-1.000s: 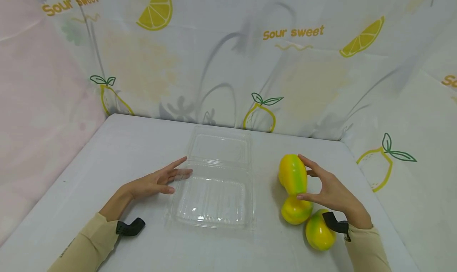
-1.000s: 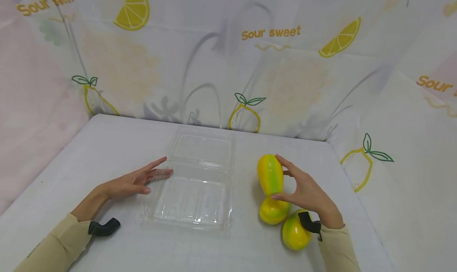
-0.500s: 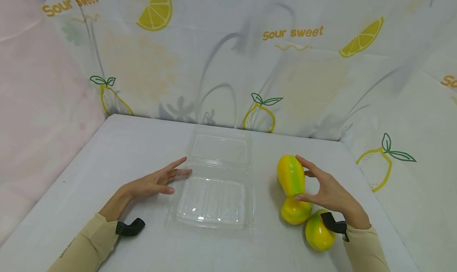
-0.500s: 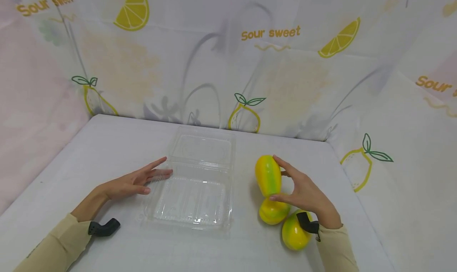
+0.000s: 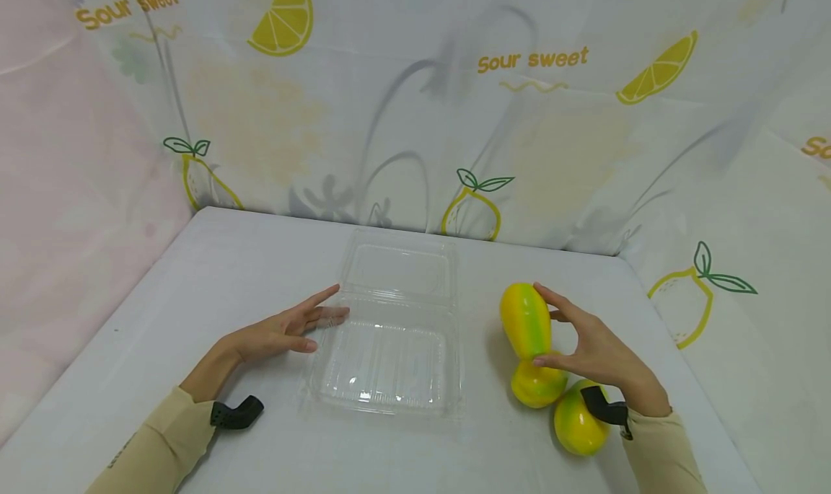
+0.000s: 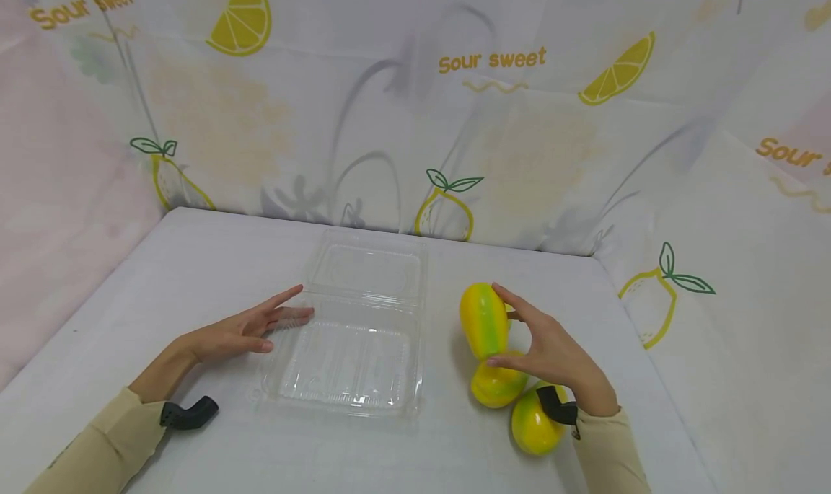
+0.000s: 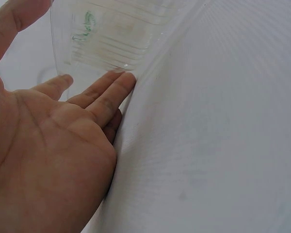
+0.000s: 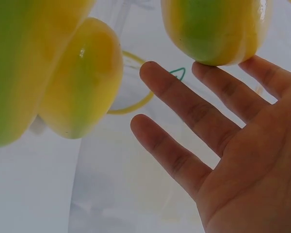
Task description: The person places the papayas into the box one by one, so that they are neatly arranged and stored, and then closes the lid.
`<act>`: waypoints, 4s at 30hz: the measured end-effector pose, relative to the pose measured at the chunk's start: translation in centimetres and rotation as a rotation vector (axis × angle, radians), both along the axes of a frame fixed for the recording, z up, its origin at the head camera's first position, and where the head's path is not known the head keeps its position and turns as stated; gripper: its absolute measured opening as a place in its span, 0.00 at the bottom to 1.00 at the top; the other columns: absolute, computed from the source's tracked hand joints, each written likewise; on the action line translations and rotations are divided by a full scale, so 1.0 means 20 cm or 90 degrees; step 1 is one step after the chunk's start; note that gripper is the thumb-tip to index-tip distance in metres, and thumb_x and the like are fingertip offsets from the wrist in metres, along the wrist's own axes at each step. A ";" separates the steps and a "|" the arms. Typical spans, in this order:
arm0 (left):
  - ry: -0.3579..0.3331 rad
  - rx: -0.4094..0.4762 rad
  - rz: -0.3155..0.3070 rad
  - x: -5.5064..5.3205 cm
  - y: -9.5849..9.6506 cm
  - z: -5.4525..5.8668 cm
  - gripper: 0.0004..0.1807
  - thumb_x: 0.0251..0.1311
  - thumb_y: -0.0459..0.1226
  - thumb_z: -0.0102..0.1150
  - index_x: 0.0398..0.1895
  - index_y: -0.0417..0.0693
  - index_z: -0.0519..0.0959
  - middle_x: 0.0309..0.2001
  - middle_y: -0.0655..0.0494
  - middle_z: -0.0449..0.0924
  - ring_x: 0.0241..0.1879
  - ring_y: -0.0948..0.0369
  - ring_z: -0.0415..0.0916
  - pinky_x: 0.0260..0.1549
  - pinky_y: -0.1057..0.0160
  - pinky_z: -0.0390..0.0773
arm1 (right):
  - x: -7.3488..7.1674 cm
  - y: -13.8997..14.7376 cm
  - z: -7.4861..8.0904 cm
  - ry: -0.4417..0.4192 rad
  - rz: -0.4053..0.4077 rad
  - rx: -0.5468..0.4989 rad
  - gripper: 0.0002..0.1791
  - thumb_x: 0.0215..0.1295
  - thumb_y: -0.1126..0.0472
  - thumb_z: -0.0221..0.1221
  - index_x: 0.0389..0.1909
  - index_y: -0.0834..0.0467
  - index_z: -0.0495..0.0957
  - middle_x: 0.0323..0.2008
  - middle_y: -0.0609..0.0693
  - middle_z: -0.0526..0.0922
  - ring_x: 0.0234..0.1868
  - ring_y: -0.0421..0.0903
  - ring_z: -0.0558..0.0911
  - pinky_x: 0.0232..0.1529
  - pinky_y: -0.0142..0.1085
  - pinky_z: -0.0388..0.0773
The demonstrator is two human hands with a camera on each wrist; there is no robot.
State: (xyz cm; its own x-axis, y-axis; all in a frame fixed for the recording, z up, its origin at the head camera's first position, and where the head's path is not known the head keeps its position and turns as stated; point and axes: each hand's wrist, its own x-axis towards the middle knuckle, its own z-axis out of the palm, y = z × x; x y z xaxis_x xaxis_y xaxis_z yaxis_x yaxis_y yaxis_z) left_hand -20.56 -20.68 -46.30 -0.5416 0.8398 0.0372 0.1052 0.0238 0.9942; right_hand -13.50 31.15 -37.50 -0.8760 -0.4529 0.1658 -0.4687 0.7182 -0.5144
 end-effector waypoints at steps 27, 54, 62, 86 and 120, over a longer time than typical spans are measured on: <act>-0.001 0.000 0.000 0.00 0.00 0.00 0.49 0.66 0.26 0.49 0.78 0.49 0.28 0.77 0.35 0.43 0.74 0.70 0.52 0.64 0.76 0.58 | 0.01 -0.03 0.00 0.006 0.015 0.007 0.59 0.47 0.50 0.76 0.77 0.46 0.51 0.74 0.49 0.61 0.57 0.50 0.79 0.58 0.56 0.72; -0.003 0.000 -0.001 0.00 0.00 -0.01 0.49 0.66 0.26 0.49 0.78 0.49 0.28 0.77 0.35 0.43 0.74 0.71 0.52 0.64 0.76 0.58 | 0.01 -0.05 0.00 0.020 0.037 0.011 0.58 0.47 0.49 0.76 0.77 0.48 0.52 0.74 0.48 0.61 0.57 0.47 0.78 0.62 0.27 0.68; -0.006 -0.005 0.001 0.00 0.00 -0.01 0.49 0.66 0.26 0.49 0.78 0.49 0.28 0.77 0.35 0.43 0.74 0.71 0.51 0.64 0.76 0.59 | 0.01 -0.06 0.00 0.022 0.048 0.004 0.58 0.47 0.49 0.76 0.77 0.49 0.52 0.75 0.49 0.61 0.59 0.48 0.77 0.62 0.23 0.66; -0.016 0.005 -0.001 0.00 0.00 0.00 0.49 0.66 0.26 0.49 0.78 0.49 0.28 0.77 0.35 0.42 0.73 0.72 0.52 0.64 0.75 0.60 | 0.02 -0.09 0.01 0.031 0.057 0.017 0.59 0.46 0.48 0.76 0.77 0.50 0.52 0.74 0.49 0.62 0.57 0.48 0.79 0.57 0.53 0.74; -0.008 -0.007 0.005 0.00 0.00 0.00 0.49 0.66 0.27 0.50 0.79 0.49 0.29 0.77 0.36 0.44 0.76 0.61 0.48 0.64 0.75 0.59 | 0.03 -0.14 0.00 0.032 0.087 0.008 0.60 0.45 0.44 0.75 0.77 0.50 0.52 0.74 0.47 0.63 0.57 0.45 0.79 0.55 0.53 0.77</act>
